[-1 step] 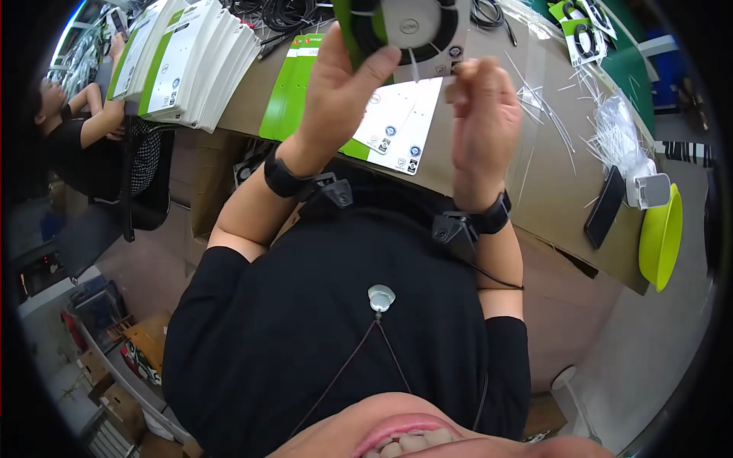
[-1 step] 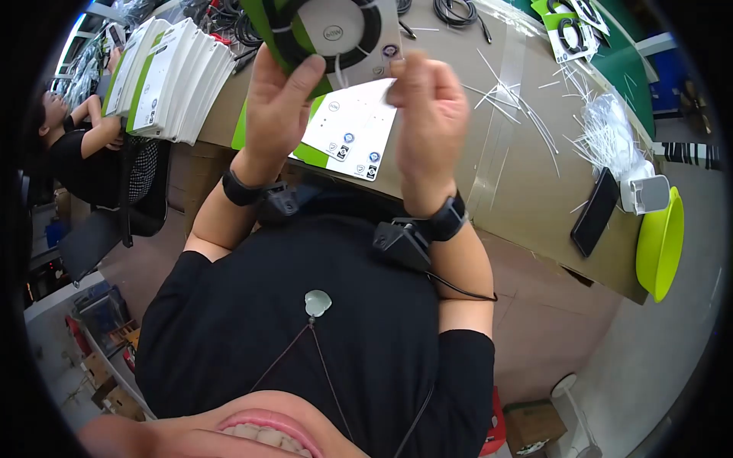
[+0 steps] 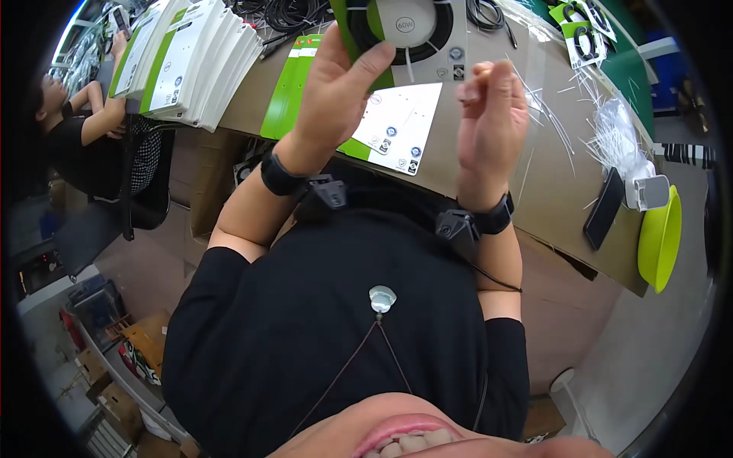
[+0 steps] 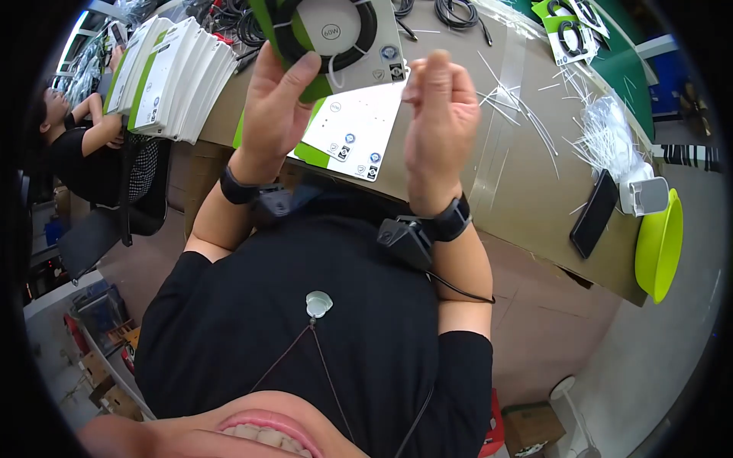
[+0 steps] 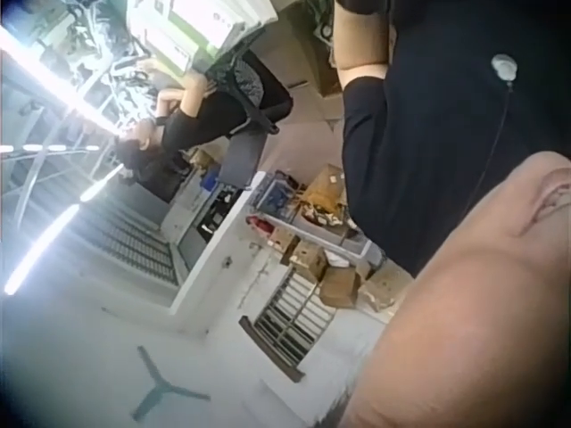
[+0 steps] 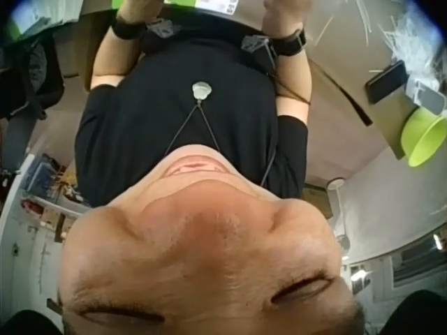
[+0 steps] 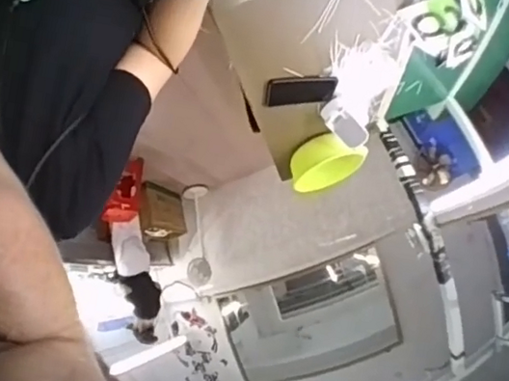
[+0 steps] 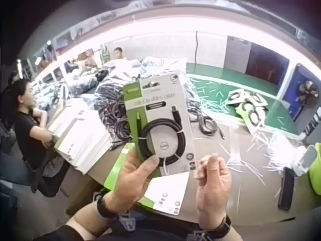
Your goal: The person secures USB cables to cardboard packaging by hand using plastic ties. They repeatedly pick up a cable and a card, thread a tie through the holes to fasten the cable, and then set the completed unit aside.
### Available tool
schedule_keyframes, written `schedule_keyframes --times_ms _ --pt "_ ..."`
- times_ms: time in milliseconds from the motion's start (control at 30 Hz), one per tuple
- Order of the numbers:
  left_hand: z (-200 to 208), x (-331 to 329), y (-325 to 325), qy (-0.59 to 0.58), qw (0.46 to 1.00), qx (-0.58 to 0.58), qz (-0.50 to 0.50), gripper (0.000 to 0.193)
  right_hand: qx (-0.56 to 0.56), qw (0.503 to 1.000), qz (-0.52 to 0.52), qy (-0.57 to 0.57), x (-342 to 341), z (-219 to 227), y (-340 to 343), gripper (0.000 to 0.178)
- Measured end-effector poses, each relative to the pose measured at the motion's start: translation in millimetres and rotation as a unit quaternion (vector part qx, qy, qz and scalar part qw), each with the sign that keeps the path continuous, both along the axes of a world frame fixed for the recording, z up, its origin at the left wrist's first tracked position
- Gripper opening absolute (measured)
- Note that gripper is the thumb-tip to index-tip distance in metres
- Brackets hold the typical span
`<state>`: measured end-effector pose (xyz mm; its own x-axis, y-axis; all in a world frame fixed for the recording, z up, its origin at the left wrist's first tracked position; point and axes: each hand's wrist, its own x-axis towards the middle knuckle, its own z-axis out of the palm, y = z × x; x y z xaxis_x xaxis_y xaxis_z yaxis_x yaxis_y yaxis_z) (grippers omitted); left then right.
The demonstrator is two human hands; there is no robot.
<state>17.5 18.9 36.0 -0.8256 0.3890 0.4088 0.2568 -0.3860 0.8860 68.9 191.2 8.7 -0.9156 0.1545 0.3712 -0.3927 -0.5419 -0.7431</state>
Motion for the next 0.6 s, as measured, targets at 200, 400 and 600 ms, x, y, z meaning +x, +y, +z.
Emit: schedule_keyframes --times_ms 200,400,600 --pt "6.4 13.6 1.5 -0.287 0.906 0.215 -0.225 0.032 -0.146 0.976 -0.037 -0.159 11.2 10.2 -42.4 0.016" --pt "1.0 33.8 -4.1 -0.289 0.900 0.238 -0.224 0.033 -0.053 0.989 -0.096 -0.096 28.8 8.6 -49.3 0.015" --pt "-13.5 44.5 -24.2 -0.351 0.818 0.328 -0.315 0.032 0.322 0.902 -0.280 -0.067 50.9 1.0 -36.3 0.015"
